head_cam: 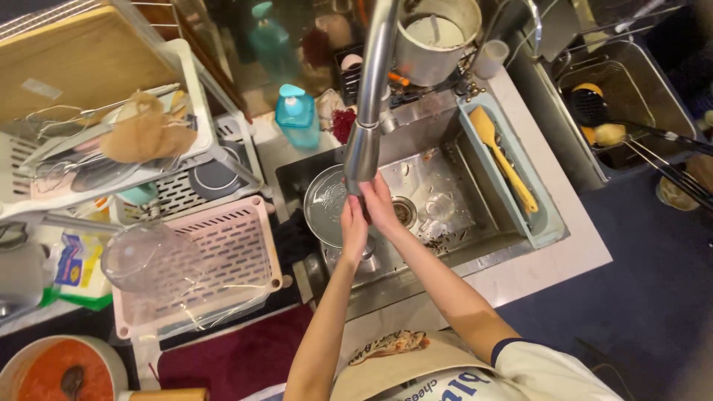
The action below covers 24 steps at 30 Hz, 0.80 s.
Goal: The person assembles a red immersion blender, rinses the metal blending shaft under a tap, and then uses a ladle to transfer a red sauce from a pot into the blender's container.
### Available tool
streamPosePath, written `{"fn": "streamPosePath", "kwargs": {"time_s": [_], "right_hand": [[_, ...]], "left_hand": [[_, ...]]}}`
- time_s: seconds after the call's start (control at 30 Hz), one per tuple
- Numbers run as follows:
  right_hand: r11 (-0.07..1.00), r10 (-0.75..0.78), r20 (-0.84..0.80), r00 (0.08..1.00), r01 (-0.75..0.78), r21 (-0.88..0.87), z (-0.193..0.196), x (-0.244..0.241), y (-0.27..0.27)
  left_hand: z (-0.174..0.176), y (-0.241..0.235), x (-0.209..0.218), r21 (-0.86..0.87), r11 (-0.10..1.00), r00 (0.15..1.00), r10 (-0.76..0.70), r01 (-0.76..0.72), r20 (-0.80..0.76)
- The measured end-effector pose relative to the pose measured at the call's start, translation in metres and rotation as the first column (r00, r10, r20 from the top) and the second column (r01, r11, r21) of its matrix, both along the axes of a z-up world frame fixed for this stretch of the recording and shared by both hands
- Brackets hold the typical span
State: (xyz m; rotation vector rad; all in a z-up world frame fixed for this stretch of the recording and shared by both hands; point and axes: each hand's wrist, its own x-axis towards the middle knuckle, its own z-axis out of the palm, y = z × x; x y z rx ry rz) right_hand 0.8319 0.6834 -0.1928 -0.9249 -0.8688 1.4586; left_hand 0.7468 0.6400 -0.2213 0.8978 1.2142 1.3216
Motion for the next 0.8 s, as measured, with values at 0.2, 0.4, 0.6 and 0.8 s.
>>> {"fn": "streamPosePath", "kwargs": {"time_s": [0.2, 0.4, 0.6, 0.8], "right_hand": [[1.0, -0.028, -0.018, 0.999, 0.028, 0.013, 0.049, -0.021, 0.016], [0.999, 0.021, 0.36, 0.933, -0.038, 0.039, 0.068, -0.007, 0.038], [0.967, 0.234, 0.039, 0.971, -0.229, -0.109, 0.069, 0.014, 0.039], [0.922, 0.352, -0.314, 0.882, -0.384, -0.045, 0.028, 0.018, 0.042]], "left_hand": [[-0.005, -0.012, -0.006, 0.055, 0.998, 0.994, -0.028, 0.034, -0.105], [0.009, 0.01, -0.011, -0.139, 0.982, 0.992, -0.119, 0.124, 0.044], [0.035, 0.03, -0.019, -0.289, 0.87, 0.889, -0.291, 0.399, 0.353], [0.012, 0.023, -0.033, -0.168, 0.697, 0.568, -0.394, 0.697, 0.722]]}}
